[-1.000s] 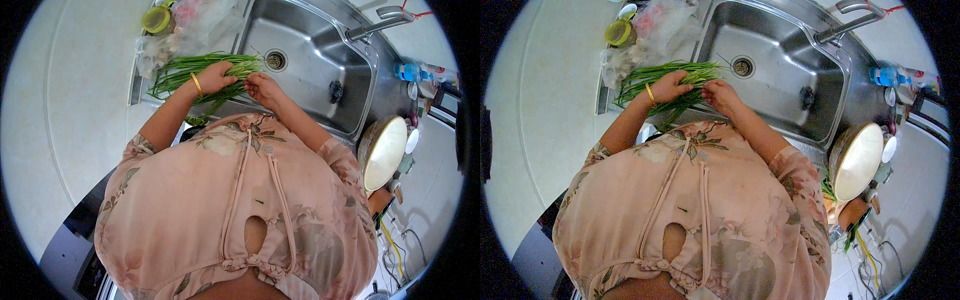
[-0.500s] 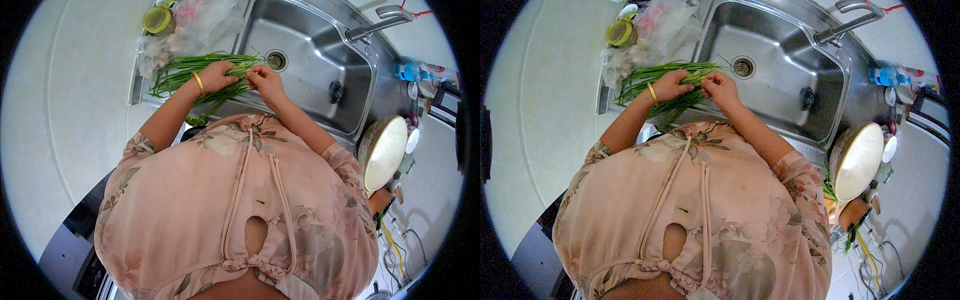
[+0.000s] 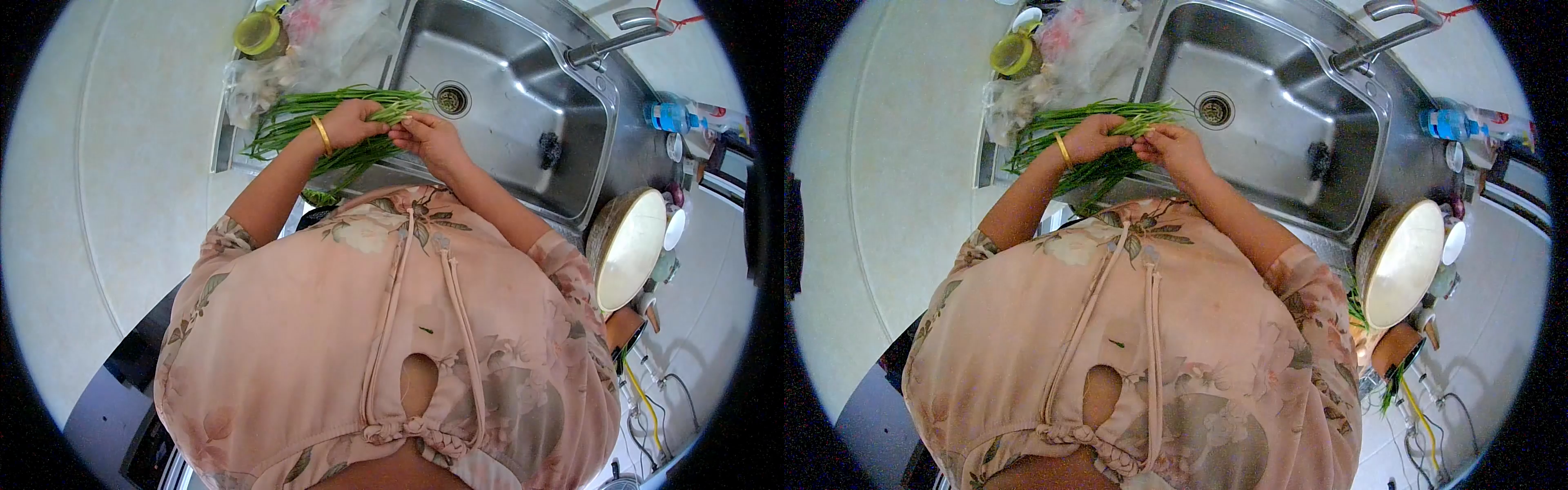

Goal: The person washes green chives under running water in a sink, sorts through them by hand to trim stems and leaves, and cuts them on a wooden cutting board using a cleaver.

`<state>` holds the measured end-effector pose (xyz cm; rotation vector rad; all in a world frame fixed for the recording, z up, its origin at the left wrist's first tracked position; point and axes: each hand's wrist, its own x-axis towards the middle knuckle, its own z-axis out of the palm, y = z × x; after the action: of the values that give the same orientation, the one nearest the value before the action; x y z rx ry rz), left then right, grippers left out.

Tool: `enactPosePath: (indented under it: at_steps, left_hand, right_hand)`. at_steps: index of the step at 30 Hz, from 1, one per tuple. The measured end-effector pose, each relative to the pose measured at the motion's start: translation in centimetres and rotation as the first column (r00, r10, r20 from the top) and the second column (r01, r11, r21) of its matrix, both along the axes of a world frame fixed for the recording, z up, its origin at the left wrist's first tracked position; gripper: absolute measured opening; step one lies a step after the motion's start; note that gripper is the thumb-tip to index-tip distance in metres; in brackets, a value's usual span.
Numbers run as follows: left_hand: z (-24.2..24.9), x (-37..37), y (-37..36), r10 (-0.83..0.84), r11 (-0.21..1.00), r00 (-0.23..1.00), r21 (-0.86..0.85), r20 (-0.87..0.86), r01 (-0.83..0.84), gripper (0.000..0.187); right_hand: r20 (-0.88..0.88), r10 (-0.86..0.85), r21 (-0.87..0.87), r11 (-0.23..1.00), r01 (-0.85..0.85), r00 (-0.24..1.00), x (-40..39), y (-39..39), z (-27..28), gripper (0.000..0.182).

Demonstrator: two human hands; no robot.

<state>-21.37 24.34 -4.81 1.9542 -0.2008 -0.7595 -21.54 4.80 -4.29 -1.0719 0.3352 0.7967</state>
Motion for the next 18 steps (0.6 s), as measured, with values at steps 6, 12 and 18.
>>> enactPosePath:
  at_steps: [6,12,18]
  left_hand:
    - [0.0,0.0,0.0,0.006,1.0,1.0,-0.015,-0.03,-0.006,0.021]
    - [0.9,0.2,0.0,-0.042,0.999,0.998,0.0,-0.038,0.042,0.022]
    - [0.8,-0.2,-0.2,-0.056,0.998,0.998,-0.034,0.002,0.056,0.026]
  right_hand:
    - [0.197,0.102,-0.147,0.986,-0.074,0.975,0.1,0.6,1.1,0.02]
    - [0.156,0.033,-0.13,0.991,-0.013,0.987,0.4,0.6,0.7,0.022]
    - [0.144,0.097,-0.133,0.988,-0.078,0.985,0.7,0.4,0.1,0.023]
